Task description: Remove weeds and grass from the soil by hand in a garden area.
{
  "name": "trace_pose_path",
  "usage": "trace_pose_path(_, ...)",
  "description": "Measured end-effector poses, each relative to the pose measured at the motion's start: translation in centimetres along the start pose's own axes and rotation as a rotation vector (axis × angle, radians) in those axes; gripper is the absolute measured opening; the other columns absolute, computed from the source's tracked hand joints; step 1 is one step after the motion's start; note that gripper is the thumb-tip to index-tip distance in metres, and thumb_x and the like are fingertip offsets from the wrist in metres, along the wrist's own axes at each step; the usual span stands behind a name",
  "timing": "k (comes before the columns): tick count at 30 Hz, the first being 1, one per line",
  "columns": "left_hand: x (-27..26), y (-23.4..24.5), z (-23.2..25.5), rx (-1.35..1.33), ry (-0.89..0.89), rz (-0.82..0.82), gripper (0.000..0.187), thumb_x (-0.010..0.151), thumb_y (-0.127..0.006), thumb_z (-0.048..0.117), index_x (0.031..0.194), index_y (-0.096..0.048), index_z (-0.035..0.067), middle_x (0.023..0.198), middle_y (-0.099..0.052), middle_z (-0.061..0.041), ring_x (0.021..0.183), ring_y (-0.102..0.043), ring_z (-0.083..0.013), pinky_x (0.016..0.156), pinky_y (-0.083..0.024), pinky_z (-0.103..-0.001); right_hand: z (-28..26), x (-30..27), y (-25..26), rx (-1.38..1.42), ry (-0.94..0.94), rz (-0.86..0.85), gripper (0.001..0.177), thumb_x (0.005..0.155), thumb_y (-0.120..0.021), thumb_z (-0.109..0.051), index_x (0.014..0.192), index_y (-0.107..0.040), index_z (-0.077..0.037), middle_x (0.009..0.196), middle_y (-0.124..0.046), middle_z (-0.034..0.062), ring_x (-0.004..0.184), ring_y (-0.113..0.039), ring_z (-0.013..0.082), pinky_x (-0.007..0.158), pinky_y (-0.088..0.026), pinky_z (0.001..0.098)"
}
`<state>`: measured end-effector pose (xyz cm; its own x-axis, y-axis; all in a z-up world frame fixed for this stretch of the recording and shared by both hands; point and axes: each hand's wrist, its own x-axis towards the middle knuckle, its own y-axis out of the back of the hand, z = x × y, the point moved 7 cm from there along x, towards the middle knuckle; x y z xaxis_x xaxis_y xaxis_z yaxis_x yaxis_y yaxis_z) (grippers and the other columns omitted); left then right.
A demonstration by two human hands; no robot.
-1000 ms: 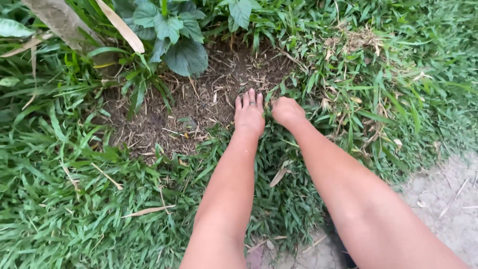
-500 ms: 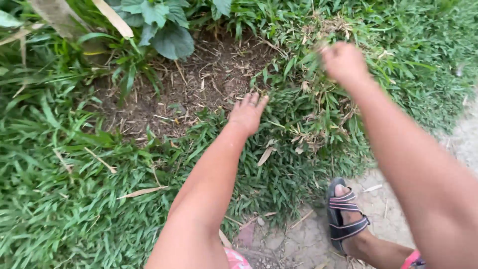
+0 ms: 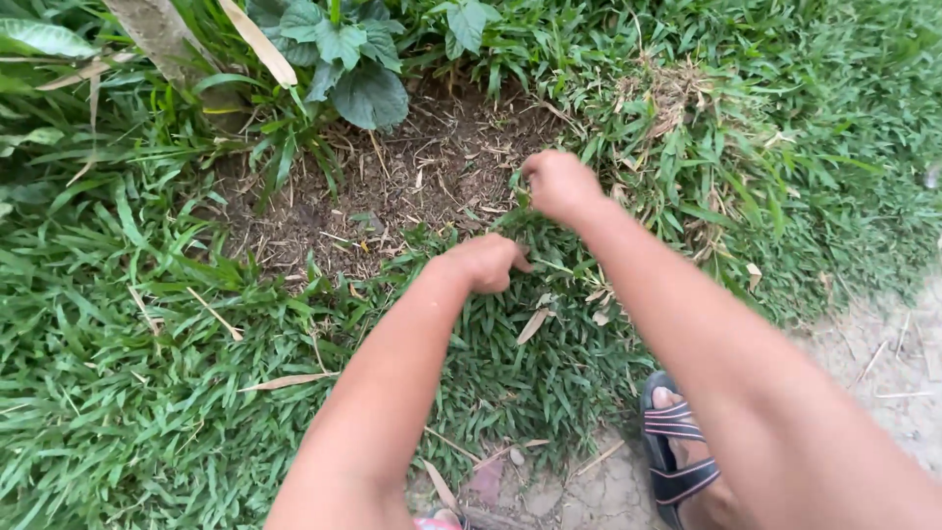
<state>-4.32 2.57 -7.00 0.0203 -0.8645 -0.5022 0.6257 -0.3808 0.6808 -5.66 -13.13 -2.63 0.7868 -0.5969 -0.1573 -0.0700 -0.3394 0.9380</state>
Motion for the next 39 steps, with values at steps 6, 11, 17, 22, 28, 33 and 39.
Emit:
trace_pose_path(6, -0.1, 5.0, -3.8, -0.325, 0.015, 0.285, 0.052, 0.076, -0.053, -0.007, 0.110, -0.081, 0.022, 0.119, -0.077, -0.009, 0.110, -0.074, -0.0259, 0.103, -0.054, -0.036, 1.2, 0.3, -4.7, -0.145, -0.003, -0.068, 0.029, 0.097, -0.060, -0.037, 0.113, -0.078, -0.021, 0.118, -0.064, 0.0198, 0.103, -0.065, 0.0394, 0.085, -0.052, 0.0508)
trace_pose_path(11, 3.6, 5.8, -6.0, -0.417, 0.102, 0.658, 0.036, 0.089, -0.056, 0.004, 0.112, -0.080, 0.018, 0.117, -0.074, -0.016, 0.110, -0.071, -0.0313, 0.102, -0.053, -0.041, 4.6, 1.2, -5.8, -0.161, -0.194, -0.136, 0.034, 0.084, -0.075, -0.043, 0.103, -0.079, -0.015, 0.105, -0.076, 0.0122, 0.101, -0.072, 0.0323, 0.090, -0.057, 0.0454)
trace_pose_path(17, 7.7, 2.1, -3.5, -0.227, 0.154, 0.428, 0.035, 0.082, -0.062, 0.003, 0.113, -0.076, 0.011, 0.122, -0.068, -0.022, 0.113, -0.067, -0.0387, 0.099, -0.053, -0.047, 4.0, 3.4, -6.4, -0.318, -0.220, -0.161, 0.035, 0.087, -0.073, -0.030, 0.111, -0.074, -0.005, 0.115, -0.073, 0.0203, 0.108, -0.071, 0.0363, 0.091, -0.057, 0.0465)
trace_pose_path(22, 9.1, 0.4, -4.1, -0.168, 0.095, 0.382, 0.033, 0.081, -0.064, 0.003, 0.114, -0.069, -0.001, 0.127, -0.063, -0.024, 0.116, -0.064, -0.0407, 0.098, -0.053, -0.048, 4.4, 5.7, -10.7, -0.493, -0.147, -0.296, 0.030, 0.095, -0.060, -0.021, 0.116, -0.077, -0.007, 0.123, -0.073, 0.0159, 0.113, -0.072, 0.0327, 0.091, -0.059, 0.0456)
trace_pose_path(28, 8.5, 0.2, -3.9, -0.219, 0.093, 0.498, 0.035, 0.081, -0.064, 0.000, 0.115, -0.066, -0.001, 0.129, -0.062, -0.025, 0.118, -0.064, -0.0412, 0.100, -0.053, -0.047, 2.9, 4.1, -9.9, -0.703, -0.106, -0.536, 0.034, 0.095, -0.059, -0.021, 0.124, -0.074, -0.012, 0.132, -0.070, 0.0089, 0.119, -0.070, 0.0267, 0.094, -0.058, 0.0449)
trace_pose_path(33, 8.5, 0.4, -4.9, -0.444, 0.268, 0.478, 0.056, 0.082, -0.063, -0.003, 0.135, -0.047, 0.000, 0.132, -0.057, -0.026, 0.124, -0.059, -0.0449, 0.103, -0.051, -0.051, 6.4, 4.2, -10.8, -0.619, -0.113, -0.603, 0.037, 0.092, -0.060, -0.024, 0.123, -0.075, -0.008, 0.133, -0.069, 0.0136, 0.121, -0.068, 0.0297, 0.102, -0.054, 0.0428)
trace_pose_path(39, 9.8, 0.5, -4.0, -0.323, 0.161, 0.453, 0.080, 0.073, -0.067, -0.009, 0.144, -0.033, 0.002, 0.147, -0.040, -0.025, 0.135, -0.045, -0.0445, 0.113, -0.043, -0.047, 10.6, 2.9, -13.7, -0.168, -0.281, -0.287, 0.053, 0.102, -0.047, -0.043, 0.115, -0.073, 0.002, 0.124, -0.067, 0.0282, 0.115, -0.065, 0.0433, 0.103, -0.050, 0.0498)
